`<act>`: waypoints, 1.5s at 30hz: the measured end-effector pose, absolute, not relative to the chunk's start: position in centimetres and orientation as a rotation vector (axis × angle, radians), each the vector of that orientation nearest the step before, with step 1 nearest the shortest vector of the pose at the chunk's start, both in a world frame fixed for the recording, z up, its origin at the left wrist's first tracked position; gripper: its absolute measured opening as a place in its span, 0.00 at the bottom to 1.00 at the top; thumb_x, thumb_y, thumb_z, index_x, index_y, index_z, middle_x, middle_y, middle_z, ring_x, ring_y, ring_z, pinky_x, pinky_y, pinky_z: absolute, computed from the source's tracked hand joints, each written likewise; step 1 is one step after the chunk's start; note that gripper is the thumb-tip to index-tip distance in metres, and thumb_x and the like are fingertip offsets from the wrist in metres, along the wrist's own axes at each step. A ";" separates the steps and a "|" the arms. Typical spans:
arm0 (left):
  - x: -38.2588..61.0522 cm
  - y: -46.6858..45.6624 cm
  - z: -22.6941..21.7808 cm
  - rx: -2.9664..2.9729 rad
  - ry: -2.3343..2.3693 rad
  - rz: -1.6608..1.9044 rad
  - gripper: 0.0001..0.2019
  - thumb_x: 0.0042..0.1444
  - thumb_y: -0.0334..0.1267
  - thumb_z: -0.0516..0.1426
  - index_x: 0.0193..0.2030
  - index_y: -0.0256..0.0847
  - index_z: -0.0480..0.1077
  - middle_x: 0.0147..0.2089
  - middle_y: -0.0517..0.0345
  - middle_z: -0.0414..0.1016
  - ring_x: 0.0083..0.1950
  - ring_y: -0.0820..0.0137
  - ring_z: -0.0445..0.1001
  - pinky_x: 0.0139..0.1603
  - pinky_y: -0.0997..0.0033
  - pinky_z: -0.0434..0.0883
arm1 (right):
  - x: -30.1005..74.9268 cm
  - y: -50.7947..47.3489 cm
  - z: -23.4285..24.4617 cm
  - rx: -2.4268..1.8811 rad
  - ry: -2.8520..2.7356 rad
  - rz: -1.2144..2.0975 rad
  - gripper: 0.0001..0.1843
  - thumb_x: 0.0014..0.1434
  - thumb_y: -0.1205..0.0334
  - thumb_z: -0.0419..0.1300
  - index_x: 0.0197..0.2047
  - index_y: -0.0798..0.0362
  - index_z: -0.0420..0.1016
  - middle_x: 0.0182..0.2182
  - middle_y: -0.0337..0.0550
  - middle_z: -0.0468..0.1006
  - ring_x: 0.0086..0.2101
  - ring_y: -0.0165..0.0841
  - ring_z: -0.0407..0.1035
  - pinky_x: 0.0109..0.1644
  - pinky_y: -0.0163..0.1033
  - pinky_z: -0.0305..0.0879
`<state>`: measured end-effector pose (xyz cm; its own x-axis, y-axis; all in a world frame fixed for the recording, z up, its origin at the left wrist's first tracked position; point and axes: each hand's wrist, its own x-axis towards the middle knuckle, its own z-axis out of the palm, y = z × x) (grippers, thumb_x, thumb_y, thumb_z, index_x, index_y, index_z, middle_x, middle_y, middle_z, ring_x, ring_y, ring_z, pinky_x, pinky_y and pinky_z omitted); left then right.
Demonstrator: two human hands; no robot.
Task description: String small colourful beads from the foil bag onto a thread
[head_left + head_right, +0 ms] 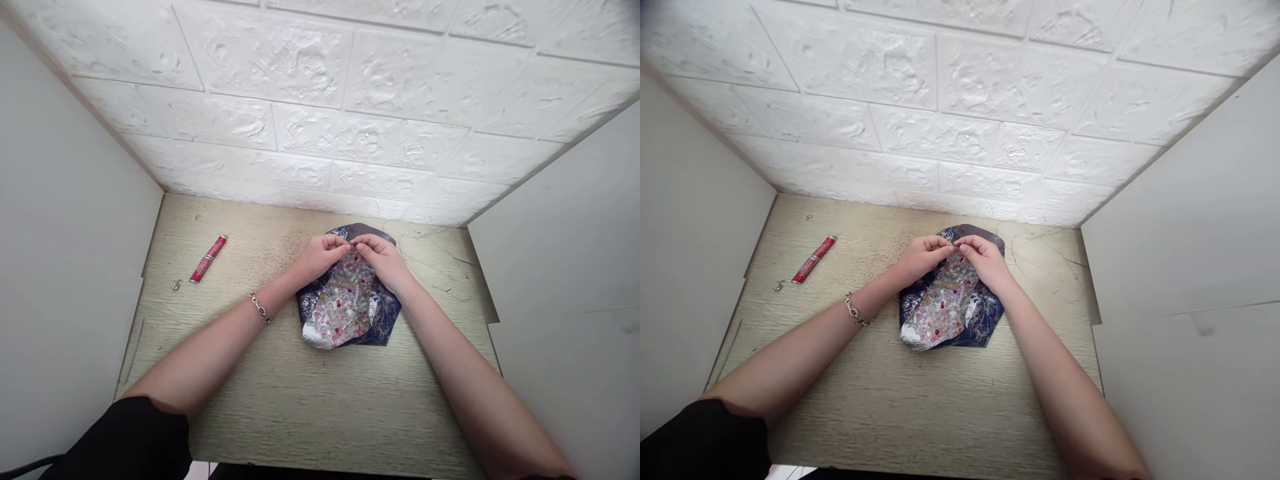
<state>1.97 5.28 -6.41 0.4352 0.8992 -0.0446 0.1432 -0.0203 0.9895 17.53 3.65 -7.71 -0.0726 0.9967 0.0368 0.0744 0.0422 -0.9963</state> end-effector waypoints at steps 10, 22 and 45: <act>2.0 5.3 -6.4 1.482 0.956 0.784 0.12 0.46 0.44 0.55 0.28 0.34 0.67 0.18 0.66 0.58 0.18 0.83 0.51 0.20 0.78 0.49 | 17.6 3.7 -7.8 -1.170 -1.294 1.219 0.09 0.44 0.60 0.61 0.31 0.53 0.70 0.26 0.35 0.70 0.25 0.23 0.61 0.31 0.32 0.59; 1.9 5.4 -6.6 1.522 0.998 0.766 0.13 0.46 0.45 0.54 0.28 0.34 0.67 0.19 0.65 0.59 0.19 0.83 0.53 0.20 0.79 0.50 | 17.6 3.6 -8.0 -1.137 -1.268 1.242 0.08 0.44 0.63 0.61 0.30 0.53 0.70 0.27 0.35 0.70 0.28 0.23 0.63 0.33 0.31 0.59; 2.0 5.6 -6.8 1.544 1.008 0.775 0.12 0.45 0.45 0.54 0.25 0.35 0.66 0.19 0.65 0.59 0.19 0.82 0.52 0.20 0.78 0.50 | 17.5 3.6 -7.8 -1.202 -1.381 1.162 0.10 0.44 0.59 0.60 0.31 0.53 0.68 0.28 0.38 0.71 0.28 0.26 0.64 0.34 0.35 0.61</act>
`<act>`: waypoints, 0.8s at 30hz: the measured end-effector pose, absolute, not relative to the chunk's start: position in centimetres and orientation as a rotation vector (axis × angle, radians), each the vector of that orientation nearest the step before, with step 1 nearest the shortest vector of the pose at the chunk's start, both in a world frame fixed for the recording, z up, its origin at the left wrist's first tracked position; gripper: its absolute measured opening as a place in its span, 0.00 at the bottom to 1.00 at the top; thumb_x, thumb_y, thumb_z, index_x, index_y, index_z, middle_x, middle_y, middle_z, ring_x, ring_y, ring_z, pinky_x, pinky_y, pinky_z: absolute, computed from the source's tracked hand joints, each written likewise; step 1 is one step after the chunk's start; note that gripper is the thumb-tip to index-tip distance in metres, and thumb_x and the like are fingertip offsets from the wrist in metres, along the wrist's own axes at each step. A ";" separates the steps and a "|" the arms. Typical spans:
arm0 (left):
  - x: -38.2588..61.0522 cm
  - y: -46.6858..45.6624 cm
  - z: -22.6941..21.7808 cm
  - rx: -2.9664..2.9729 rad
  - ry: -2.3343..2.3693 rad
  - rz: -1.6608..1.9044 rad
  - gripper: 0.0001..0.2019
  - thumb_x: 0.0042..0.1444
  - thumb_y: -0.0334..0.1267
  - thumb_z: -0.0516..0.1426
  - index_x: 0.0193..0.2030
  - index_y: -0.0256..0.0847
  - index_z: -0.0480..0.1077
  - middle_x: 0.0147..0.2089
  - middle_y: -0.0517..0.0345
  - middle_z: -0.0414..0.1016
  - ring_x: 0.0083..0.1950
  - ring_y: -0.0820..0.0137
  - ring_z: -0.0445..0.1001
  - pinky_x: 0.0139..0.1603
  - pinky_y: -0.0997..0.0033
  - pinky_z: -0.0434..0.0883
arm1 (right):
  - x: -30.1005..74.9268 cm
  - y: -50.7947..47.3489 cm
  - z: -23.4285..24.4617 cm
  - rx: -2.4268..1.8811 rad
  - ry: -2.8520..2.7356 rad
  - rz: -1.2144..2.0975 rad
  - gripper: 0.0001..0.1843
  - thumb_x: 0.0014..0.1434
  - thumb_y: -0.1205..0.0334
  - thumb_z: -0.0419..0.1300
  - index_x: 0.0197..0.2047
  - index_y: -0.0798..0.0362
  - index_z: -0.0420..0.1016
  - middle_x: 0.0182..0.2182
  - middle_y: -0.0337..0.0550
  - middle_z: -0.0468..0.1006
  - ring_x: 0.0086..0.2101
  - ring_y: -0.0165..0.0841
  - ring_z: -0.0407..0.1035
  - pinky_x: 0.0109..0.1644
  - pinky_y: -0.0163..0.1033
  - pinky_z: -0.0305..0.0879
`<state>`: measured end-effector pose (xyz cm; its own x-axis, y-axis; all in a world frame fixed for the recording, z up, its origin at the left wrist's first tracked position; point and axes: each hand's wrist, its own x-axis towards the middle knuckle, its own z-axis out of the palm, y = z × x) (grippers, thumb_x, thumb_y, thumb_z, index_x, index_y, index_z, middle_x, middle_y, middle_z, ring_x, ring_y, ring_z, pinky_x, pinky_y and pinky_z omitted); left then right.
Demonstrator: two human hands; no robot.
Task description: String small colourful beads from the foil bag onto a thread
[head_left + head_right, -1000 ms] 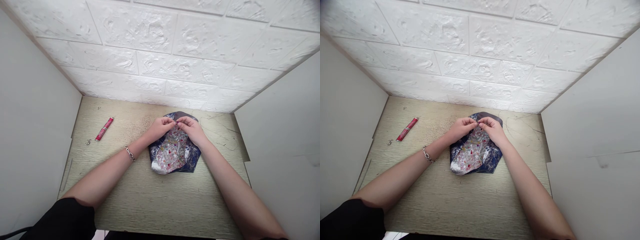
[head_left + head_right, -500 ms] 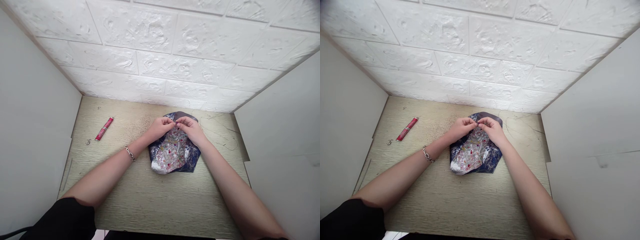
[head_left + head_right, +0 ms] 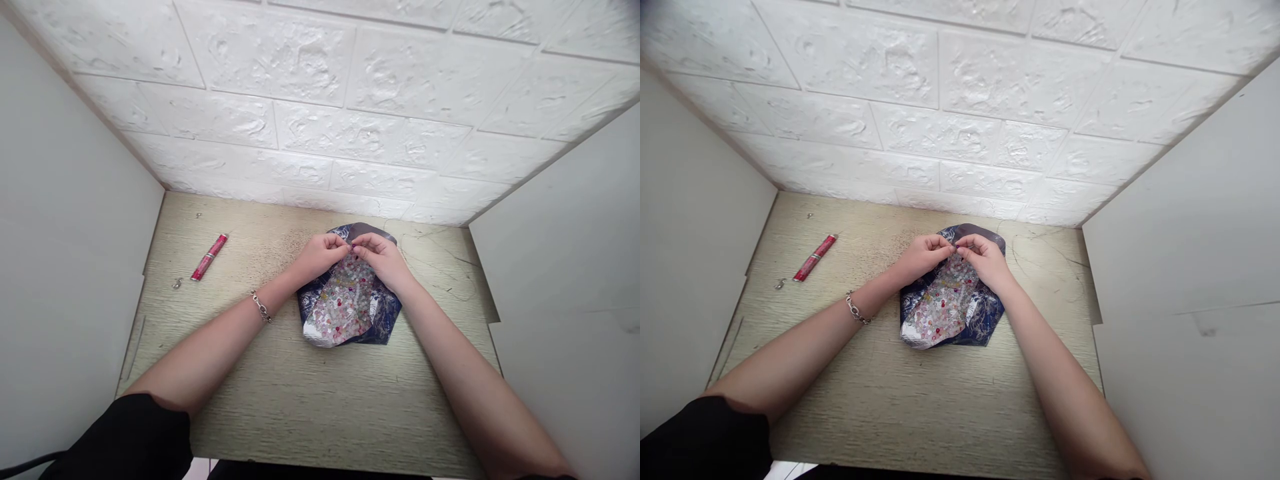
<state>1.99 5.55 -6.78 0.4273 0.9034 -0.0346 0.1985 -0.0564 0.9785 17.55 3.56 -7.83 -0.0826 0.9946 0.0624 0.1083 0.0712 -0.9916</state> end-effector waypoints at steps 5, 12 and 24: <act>1.9 5.6 -6.9 1.555 1.010 0.775 0.13 0.45 0.45 0.54 0.26 0.34 0.66 0.19 0.64 0.59 0.20 0.82 0.53 0.20 0.78 0.50 | 17.4 3.5 -7.7 -1.201 -1.399 1.155 0.09 0.44 0.60 0.60 0.31 0.53 0.69 0.27 0.37 0.71 0.27 0.26 0.63 0.35 0.35 0.61; 1.9 5.5 -6.8 1.564 1.017 0.764 0.13 0.45 0.45 0.54 0.26 0.34 0.67 0.19 0.64 0.59 0.20 0.82 0.53 0.20 0.78 0.51 | 17.4 3.5 -7.8 -1.181 -1.398 1.154 0.09 0.44 0.60 0.61 0.30 0.53 0.69 0.27 0.37 0.71 0.28 0.26 0.64 0.35 0.35 0.62; 1.7 5.6 -6.6 1.540 0.991 0.726 0.15 0.47 0.48 0.53 0.27 0.36 0.66 0.13 0.68 0.52 0.17 0.81 0.50 0.20 0.77 0.49 | 17.4 3.4 -8.7 -1.266 -1.530 0.847 0.09 0.46 0.57 0.60 0.30 0.52 0.73 0.28 0.41 0.72 0.27 0.30 0.65 0.32 0.37 0.62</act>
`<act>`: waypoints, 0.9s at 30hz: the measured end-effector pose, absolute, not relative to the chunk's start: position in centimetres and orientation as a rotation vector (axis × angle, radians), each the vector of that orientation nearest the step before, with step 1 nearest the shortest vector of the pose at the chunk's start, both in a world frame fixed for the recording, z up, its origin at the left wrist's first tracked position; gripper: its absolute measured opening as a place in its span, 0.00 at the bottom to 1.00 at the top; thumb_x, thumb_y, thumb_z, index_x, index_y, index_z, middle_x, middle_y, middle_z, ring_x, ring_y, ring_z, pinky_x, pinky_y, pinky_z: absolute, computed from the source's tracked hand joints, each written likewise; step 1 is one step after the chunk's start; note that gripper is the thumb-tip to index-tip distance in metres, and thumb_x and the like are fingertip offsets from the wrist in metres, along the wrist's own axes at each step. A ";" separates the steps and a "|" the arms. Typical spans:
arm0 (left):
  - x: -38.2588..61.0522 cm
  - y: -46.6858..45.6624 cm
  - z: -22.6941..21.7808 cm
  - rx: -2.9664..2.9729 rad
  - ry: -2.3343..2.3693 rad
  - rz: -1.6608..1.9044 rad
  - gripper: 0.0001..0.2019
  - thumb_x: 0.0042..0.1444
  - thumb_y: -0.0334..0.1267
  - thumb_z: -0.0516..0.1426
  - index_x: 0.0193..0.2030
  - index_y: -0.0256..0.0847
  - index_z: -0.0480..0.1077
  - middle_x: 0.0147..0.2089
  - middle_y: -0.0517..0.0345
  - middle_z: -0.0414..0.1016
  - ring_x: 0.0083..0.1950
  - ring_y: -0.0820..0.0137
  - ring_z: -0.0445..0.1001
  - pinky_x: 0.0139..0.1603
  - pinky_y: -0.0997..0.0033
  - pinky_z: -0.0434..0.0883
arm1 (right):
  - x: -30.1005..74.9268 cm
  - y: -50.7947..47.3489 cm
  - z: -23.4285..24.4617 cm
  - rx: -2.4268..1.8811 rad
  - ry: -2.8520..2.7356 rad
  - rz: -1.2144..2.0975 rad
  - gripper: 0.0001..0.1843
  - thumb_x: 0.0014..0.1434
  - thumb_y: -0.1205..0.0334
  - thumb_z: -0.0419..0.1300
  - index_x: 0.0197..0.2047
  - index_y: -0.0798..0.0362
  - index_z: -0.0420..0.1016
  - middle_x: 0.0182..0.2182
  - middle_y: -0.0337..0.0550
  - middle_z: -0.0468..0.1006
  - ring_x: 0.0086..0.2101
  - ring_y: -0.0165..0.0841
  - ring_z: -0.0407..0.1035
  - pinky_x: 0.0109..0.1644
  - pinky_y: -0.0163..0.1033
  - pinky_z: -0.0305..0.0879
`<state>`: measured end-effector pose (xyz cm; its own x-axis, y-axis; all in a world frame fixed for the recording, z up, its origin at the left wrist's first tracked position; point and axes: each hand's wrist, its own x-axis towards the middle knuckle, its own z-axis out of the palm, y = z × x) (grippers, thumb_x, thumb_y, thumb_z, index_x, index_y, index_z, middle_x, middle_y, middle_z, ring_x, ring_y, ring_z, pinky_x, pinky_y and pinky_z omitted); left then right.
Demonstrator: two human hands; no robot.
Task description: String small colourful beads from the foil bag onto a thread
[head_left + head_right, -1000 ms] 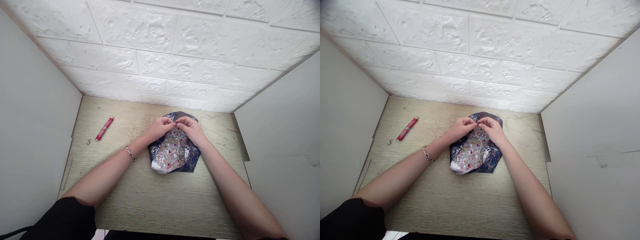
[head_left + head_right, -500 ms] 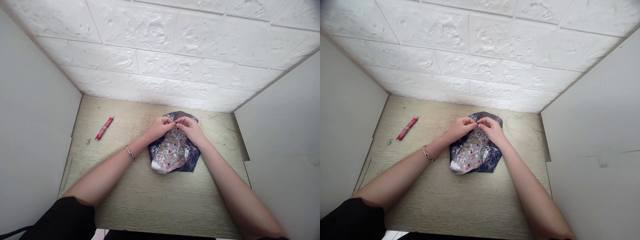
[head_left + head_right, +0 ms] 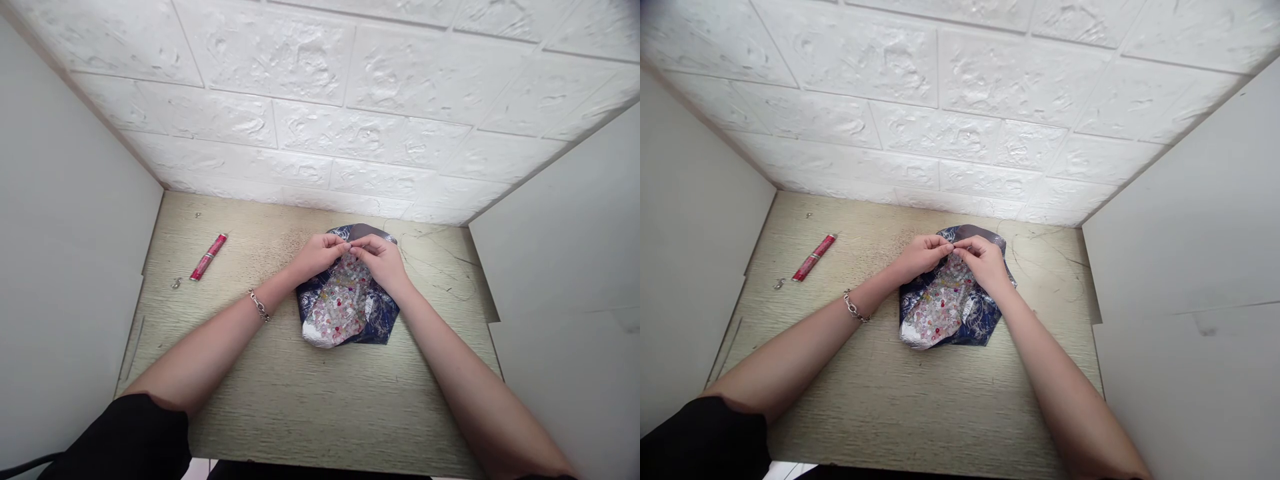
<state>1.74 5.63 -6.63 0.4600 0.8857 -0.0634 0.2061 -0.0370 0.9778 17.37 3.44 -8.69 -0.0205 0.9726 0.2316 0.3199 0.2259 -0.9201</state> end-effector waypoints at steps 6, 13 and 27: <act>1.6 5.9 -6.7 1.570 0.965 0.684 0.14 0.48 0.49 0.53 0.26 0.37 0.63 0.13 0.69 0.52 0.17 0.81 0.50 0.19 0.77 0.49 | 17.0 2.8 -7.9 -1.259 -1.692 0.568 0.05 0.49 0.60 0.58 0.27 0.52 0.73 0.25 0.39 0.69 0.28 0.29 0.63 0.32 0.36 0.60; 1.6 6.0 -7.0 1.543 0.946 0.695 0.14 0.48 0.48 0.53 0.25 0.38 0.61 0.13 0.69 0.52 0.16 0.82 0.50 0.18 0.78 0.48 | 16.8 2.3 -7.5 -1.275 -1.803 0.393 0.05 0.52 0.63 0.55 0.27 0.51 0.70 0.26 0.40 0.69 0.28 0.30 0.62 0.32 0.36 0.59; 1.5 5.8 -6.7 1.466 0.869 0.707 0.13 0.49 0.46 0.52 0.28 0.36 0.63 0.25 0.59 0.70 0.20 0.81 0.63 0.19 0.80 0.60 | 17.0 2.3 -3.6 -1.098 -1.418 0.770 0.09 0.55 0.54 0.51 0.30 0.51 0.58 0.32 0.39 0.70 0.26 0.25 0.63 0.34 0.34 0.62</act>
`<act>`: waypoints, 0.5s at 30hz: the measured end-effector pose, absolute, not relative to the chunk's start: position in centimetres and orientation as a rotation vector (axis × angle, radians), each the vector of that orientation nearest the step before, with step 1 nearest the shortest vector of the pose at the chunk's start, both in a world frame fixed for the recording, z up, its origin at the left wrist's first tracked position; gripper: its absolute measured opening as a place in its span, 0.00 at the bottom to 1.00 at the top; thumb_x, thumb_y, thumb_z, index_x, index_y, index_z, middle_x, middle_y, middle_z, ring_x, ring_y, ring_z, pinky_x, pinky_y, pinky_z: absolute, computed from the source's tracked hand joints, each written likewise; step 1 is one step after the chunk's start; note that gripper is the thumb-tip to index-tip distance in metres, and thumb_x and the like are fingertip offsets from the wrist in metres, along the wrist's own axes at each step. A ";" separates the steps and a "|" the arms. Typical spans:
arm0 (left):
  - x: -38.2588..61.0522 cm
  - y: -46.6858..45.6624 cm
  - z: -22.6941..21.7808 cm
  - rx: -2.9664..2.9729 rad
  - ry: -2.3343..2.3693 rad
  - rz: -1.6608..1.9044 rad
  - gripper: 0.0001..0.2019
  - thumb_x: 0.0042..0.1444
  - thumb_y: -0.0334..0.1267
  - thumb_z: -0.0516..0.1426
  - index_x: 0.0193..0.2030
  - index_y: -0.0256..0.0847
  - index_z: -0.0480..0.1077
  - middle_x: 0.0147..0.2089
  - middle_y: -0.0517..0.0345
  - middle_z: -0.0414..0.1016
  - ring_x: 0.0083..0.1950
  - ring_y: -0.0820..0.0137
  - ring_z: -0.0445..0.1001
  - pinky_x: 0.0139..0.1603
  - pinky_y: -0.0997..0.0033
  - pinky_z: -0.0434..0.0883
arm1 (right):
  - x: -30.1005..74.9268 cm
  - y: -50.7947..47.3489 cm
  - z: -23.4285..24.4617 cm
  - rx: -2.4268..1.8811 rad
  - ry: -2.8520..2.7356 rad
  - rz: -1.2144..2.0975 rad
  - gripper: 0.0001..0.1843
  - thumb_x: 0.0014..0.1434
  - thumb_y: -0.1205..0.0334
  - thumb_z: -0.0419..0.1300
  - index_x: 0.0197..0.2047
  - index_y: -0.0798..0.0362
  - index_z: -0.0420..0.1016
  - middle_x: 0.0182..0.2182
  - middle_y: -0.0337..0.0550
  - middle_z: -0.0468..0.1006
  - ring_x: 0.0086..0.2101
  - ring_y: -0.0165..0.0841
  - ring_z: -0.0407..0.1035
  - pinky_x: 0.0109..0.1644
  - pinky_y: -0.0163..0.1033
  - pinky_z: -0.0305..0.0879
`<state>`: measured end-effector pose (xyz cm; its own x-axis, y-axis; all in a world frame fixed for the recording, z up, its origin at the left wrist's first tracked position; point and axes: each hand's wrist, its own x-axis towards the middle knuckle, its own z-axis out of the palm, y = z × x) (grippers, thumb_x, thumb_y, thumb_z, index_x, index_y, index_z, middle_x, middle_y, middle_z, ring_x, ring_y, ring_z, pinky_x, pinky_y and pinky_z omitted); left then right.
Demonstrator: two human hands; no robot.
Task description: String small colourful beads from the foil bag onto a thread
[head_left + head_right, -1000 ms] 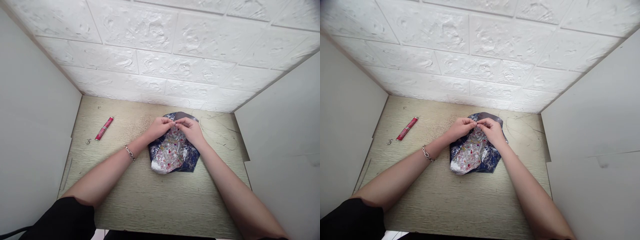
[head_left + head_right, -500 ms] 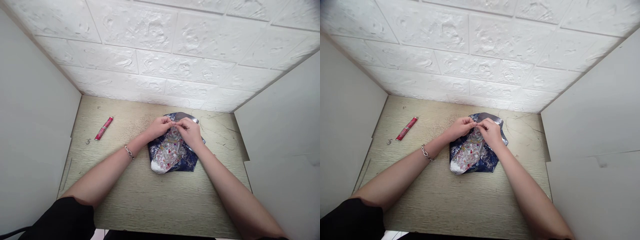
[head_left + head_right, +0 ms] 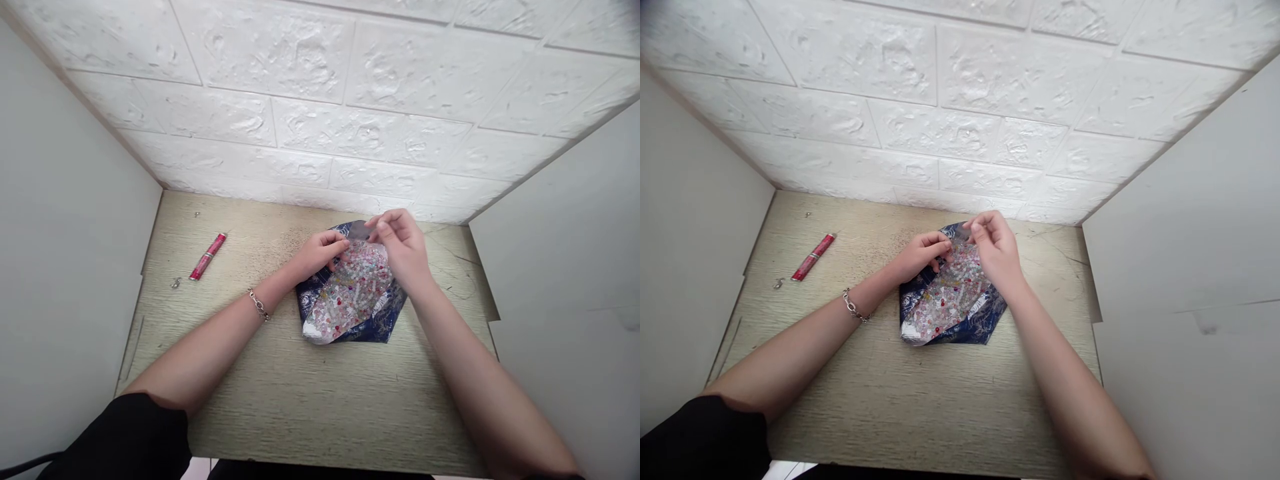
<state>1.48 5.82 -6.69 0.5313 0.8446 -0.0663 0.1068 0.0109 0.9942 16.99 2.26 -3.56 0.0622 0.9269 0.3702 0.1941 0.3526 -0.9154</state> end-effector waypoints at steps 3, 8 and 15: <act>1.5 5.8 -6.7 1.472 0.867 0.712 0.13 0.49 0.45 0.52 0.30 0.35 0.65 0.30 0.55 0.70 0.25 0.78 0.66 0.20 0.80 0.62 | 17.5 1.9 -1.5 -1.041 -1.308 0.792 0.10 0.56 0.53 0.50 0.31 0.49 0.56 0.32 0.37 0.70 0.24 0.23 0.63 0.31 0.33 0.62; 1.5 5.7 -6.5 1.468 0.816 0.721 0.11 0.47 0.42 0.53 0.28 0.35 0.65 0.32 0.55 0.68 0.31 0.76 0.66 0.21 0.80 0.66 | 19.1 1.4 1.1 -0.973 -1.203 0.780 0.08 0.56 0.55 0.50 0.31 0.48 0.55 0.31 0.33 0.71 0.23 0.22 0.66 0.29 0.32 0.64; 1.5 5.8 -6.4 1.425 0.794 0.692 0.08 0.46 0.39 0.53 0.27 0.34 0.65 0.35 0.55 0.66 0.34 0.76 0.67 0.21 0.81 0.67 | 20.0 0.7 3.1 -0.851 -1.028 0.476 0.03 0.58 0.62 0.47 0.33 0.49 0.53 0.25 0.32 0.72 0.27 0.26 0.71 0.35 0.36 0.68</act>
<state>1.51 5.80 -6.41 0.5761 0.8150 -0.0625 0.0503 0.0410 0.9979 20.00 0.73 3.15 0.4586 0.7006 0.5466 0.0373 0.5994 -0.7996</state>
